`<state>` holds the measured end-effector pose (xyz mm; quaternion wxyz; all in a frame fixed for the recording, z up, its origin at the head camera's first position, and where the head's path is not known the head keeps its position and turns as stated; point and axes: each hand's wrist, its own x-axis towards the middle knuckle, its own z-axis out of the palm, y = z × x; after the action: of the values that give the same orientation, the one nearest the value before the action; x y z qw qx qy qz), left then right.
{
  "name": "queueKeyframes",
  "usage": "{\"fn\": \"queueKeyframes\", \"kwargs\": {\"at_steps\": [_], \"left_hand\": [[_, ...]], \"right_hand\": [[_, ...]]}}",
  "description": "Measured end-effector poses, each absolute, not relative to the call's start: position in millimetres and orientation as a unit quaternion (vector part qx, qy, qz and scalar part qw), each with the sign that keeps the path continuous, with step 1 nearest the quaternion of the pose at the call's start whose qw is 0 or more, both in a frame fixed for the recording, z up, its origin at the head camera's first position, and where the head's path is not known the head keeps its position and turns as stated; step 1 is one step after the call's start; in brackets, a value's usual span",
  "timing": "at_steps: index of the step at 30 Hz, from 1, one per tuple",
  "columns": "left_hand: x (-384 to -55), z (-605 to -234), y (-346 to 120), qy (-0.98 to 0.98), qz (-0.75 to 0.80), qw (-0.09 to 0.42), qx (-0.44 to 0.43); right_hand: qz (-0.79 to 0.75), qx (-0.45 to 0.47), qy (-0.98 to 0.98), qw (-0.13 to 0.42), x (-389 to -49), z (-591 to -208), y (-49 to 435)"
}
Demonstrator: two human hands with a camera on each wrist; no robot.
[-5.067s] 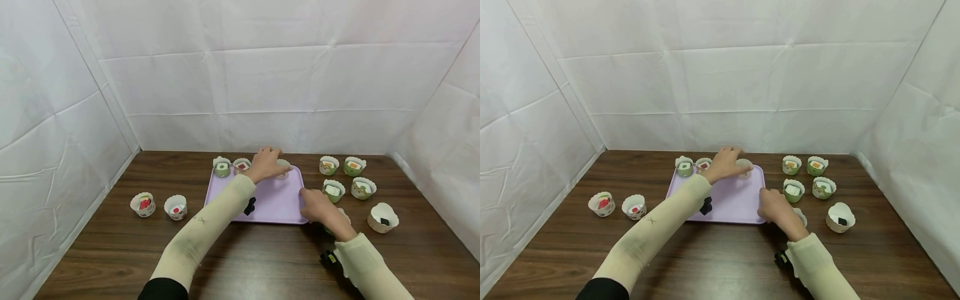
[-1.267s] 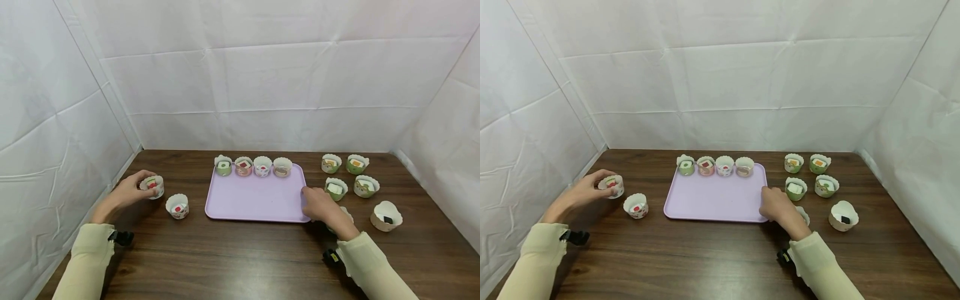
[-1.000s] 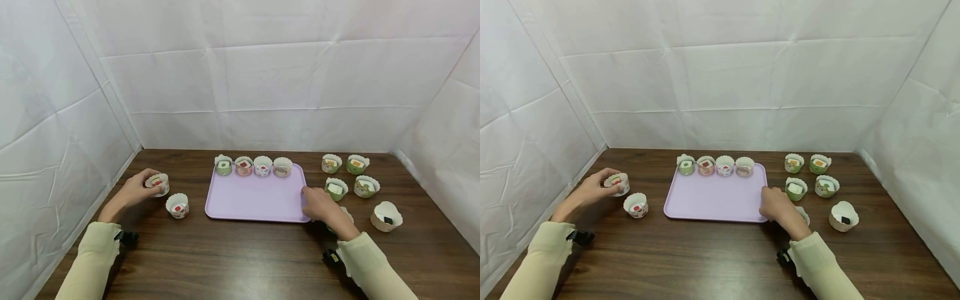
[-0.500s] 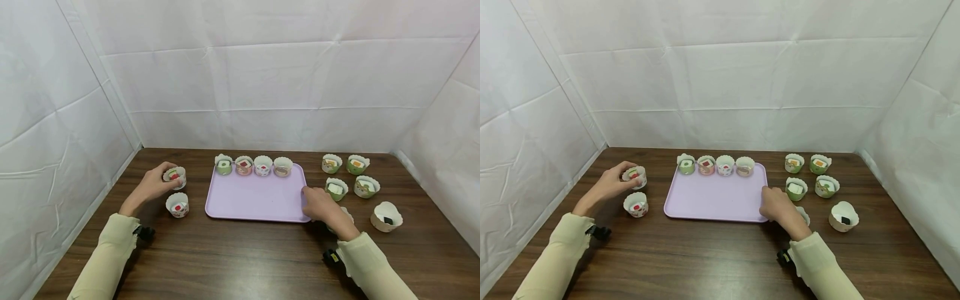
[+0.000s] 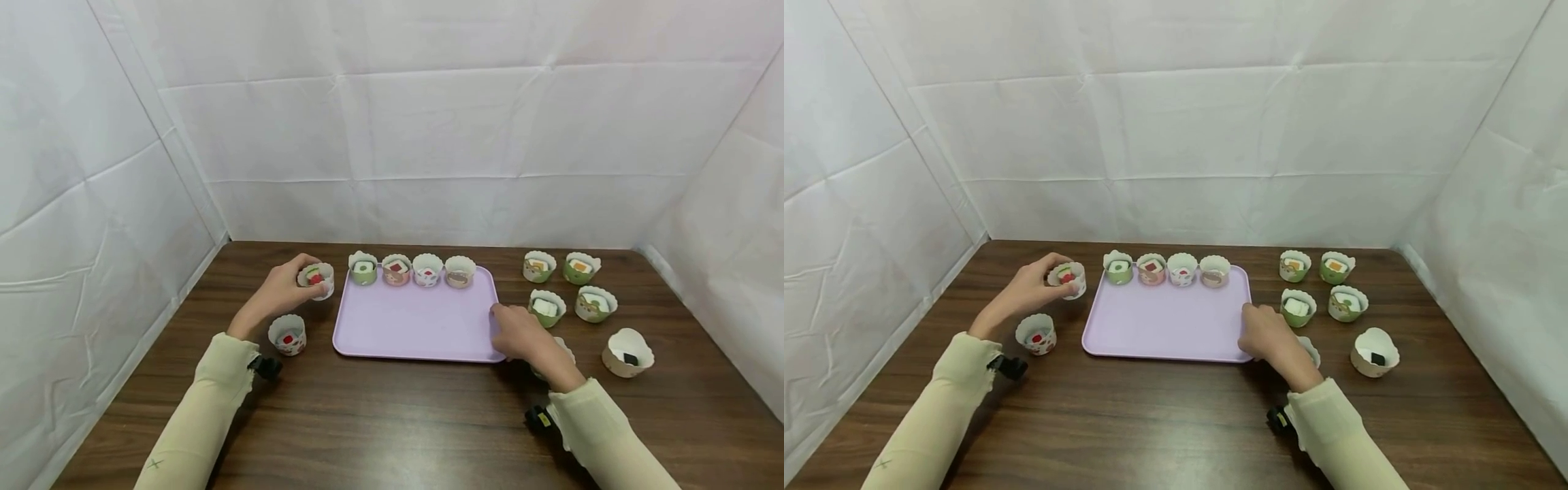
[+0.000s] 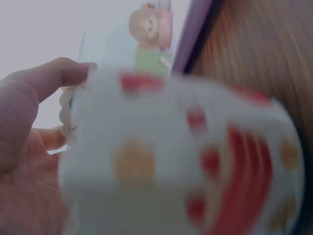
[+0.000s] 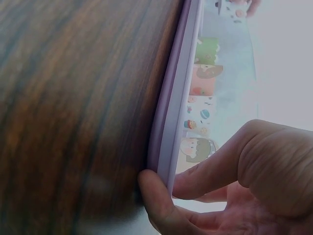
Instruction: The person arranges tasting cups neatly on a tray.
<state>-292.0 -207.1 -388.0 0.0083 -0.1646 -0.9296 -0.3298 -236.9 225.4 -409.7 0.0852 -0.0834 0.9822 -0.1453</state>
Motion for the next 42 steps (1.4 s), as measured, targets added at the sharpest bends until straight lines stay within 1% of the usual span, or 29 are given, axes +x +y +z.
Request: {"fn": "queueKeyframes", "kwargs": {"at_steps": [9, 17, 25, 33, 42], "left_hand": [[-296.7, -383.3, -168.3, -0.922, -0.339, -0.008, -0.186], [-302.4, -388.7, -146.3, -0.923, -0.329, -0.021, -0.198], [-304.9, -394.8, -136.0, -0.929, -0.316, -0.036, -0.191], [-306.9, -401.3, -132.5, -0.933, -0.29, -0.034, -0.212], [-305.4, -400.1, -127.4, -0.94, -0.267, -0.041, -0.211]], "right_hand": [[-0.142, -0.082, 0.982, 0.09, -237.0, -410.3, 222.5], [-0.138, -0.083, 0.983, 0.087, -239.1, -411.6, 224.0], [-0.136, -0.078, 0.983, 0.092, -238.7, -410.5, 223.9], [-0.144, -0.082, 0.982, 0.091, -237.6, -408.6, 222.2], [-0.14, -0.08, 0.983, 0.09, -235.7, -407.1, 222.9]]}}
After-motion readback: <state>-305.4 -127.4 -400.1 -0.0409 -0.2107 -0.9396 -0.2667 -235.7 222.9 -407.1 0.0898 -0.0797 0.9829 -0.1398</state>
